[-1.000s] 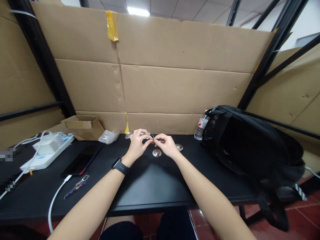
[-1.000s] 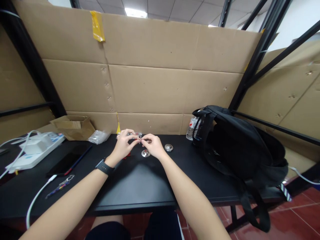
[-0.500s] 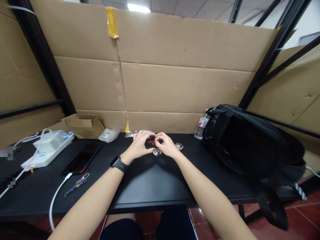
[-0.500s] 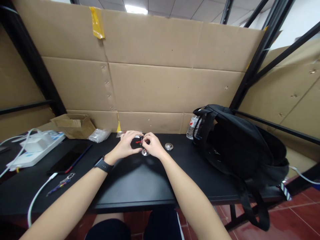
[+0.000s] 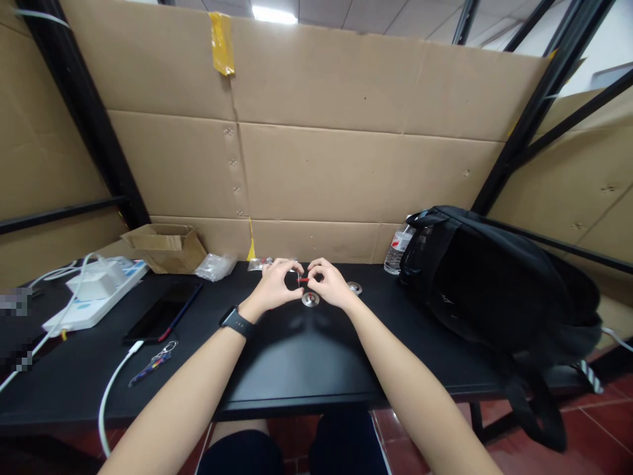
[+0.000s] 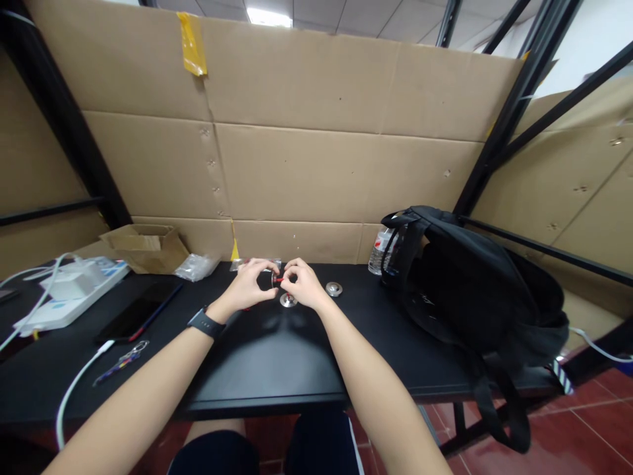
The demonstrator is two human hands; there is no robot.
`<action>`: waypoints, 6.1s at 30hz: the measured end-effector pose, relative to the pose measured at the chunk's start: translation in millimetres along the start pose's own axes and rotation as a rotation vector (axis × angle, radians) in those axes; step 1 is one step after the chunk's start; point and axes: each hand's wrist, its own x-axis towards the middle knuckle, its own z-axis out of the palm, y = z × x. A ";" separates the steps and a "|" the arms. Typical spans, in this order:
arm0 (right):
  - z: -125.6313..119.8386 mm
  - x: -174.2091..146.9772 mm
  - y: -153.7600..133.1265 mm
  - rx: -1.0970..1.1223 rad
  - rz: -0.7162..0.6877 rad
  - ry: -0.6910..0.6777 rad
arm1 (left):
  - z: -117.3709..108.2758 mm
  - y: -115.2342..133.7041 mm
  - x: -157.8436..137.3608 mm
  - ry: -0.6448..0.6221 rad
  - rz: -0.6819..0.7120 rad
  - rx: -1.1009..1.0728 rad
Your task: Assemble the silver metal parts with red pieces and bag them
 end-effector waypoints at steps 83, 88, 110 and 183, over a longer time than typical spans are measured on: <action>14.9 -7.6 1.6 0.893 0.457 -0.019 | 24.7 -12.0 4.2 0.060 -0.268 -0.054; 14.4 -6.3 4.4 0.902 0.451 -0.059 | 23.6 -12.9 4.4 0.049 -0.263 -0.055; -13.1 -2.5 13.7 0.730 0.457 0.041 | -73.0 -131.1 -35.1 0.305 -0.908 0.519; -53.7 -7.8 27.6 -0.415 0.192 -0.418 | 32.3 1.3 -15.6 -0.664 0.066 0.207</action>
